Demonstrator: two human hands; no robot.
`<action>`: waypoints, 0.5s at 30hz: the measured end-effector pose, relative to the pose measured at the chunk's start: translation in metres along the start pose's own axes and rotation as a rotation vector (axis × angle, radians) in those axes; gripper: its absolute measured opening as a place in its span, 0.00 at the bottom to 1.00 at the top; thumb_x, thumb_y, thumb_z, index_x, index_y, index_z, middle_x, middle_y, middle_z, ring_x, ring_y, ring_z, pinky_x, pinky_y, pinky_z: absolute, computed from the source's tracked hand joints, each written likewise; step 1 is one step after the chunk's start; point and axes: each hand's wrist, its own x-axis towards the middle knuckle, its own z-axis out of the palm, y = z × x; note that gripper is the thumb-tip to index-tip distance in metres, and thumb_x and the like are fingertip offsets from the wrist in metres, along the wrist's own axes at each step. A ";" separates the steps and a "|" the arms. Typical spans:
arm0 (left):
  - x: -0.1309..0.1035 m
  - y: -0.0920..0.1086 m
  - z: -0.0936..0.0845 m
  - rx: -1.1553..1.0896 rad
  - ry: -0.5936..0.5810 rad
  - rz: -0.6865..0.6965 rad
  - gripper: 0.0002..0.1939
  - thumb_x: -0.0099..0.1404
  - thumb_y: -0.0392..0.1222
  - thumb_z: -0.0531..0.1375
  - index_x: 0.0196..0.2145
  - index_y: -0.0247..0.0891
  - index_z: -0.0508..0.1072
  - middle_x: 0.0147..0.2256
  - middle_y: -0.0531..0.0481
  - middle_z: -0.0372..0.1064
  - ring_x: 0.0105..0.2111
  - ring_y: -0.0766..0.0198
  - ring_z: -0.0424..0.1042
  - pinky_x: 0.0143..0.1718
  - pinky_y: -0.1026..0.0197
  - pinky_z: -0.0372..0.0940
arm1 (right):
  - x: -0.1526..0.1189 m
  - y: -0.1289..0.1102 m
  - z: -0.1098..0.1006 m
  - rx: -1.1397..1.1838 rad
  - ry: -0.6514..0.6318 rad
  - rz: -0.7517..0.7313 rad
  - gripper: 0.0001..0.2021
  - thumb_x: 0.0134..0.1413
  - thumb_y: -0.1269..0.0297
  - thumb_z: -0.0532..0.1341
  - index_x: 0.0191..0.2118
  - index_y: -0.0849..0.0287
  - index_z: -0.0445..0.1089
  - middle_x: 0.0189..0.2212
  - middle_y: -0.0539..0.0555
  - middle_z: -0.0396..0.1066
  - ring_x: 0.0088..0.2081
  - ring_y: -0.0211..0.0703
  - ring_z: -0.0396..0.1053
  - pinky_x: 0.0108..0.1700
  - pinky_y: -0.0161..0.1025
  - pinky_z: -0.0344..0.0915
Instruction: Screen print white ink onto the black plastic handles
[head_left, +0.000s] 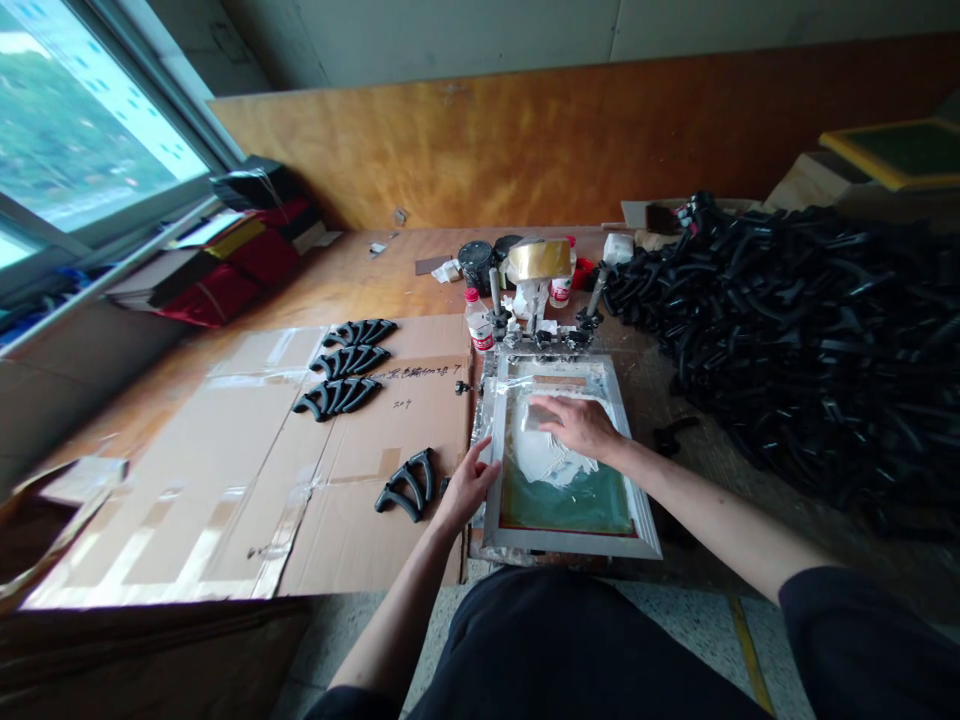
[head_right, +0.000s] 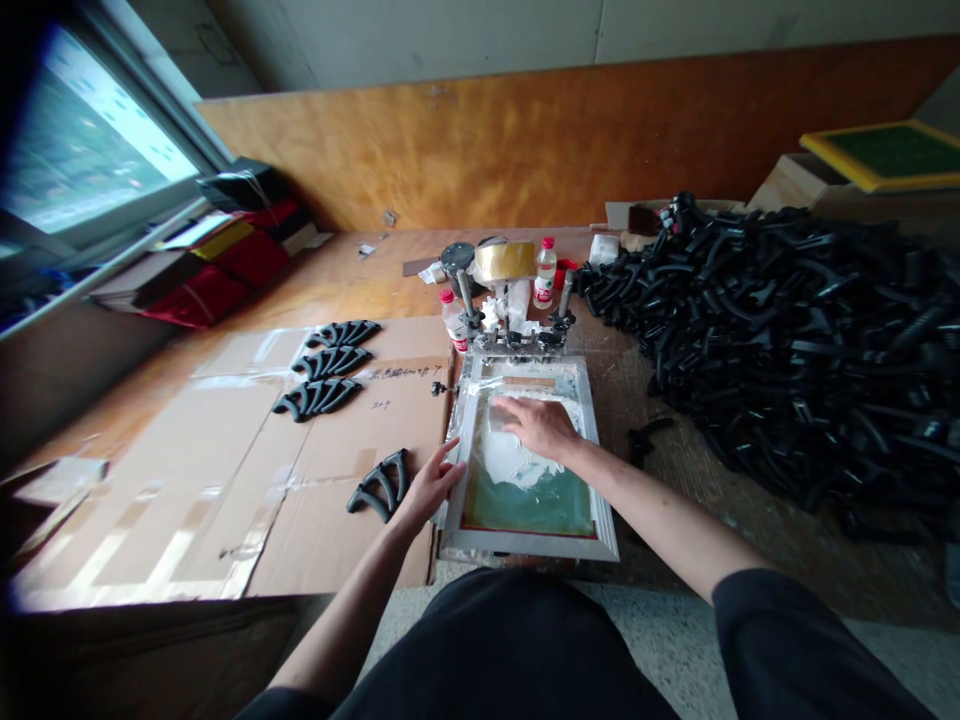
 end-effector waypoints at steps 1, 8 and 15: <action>-0.004 0.009 -0.002 -0.034 -0.012 0.004 0.38 0.60 0.57 0.60 0.64 0.40 0.57 0.22 0.59 0.61 0.19 0.70 0.58 0.22 0.68 0.54 | 0.014 0.006 -0.010 0.005 0.038 0.058 0.26 0.54 0.61 0.65 0.59 0.47 0.64 0.44 0.51 0.76 0.39 0.45 0.72 0.39 0.38 0.65; -0.014 0.103 -0.011 -0.403 0.041 0.168 0.30 0.65 0.65 0.49 0.49 0.39 0.72 0.30 0.50 0.71 0.25 0.67 0.67 0.25 0.66 0.60 | 0.017 0.111 -0.073 0.201 0.403 0.496 0.19 0.63 0.53 0.51 0.50 0.58 0.70 0.27 0.51 0.73 0.29 0.42 0.69 0.35 0.39 0.64; 0.017 0.155 0.000 -0.546 0.133 0.423 0.27 0.66 0.63 0.51 0.50 0.39 0.69 0.43 0.43 0.74 0.44 0.59 0.73 0.39 0.60 0.69 | -0.041 0.079 0.018 0.134 0.025 0.317 0.13 0.56 0.53 0.61 0.33 0.59 0.71 0.37 0.58 0.73 0.40 0.48 0.70 0.44 0.43 0.65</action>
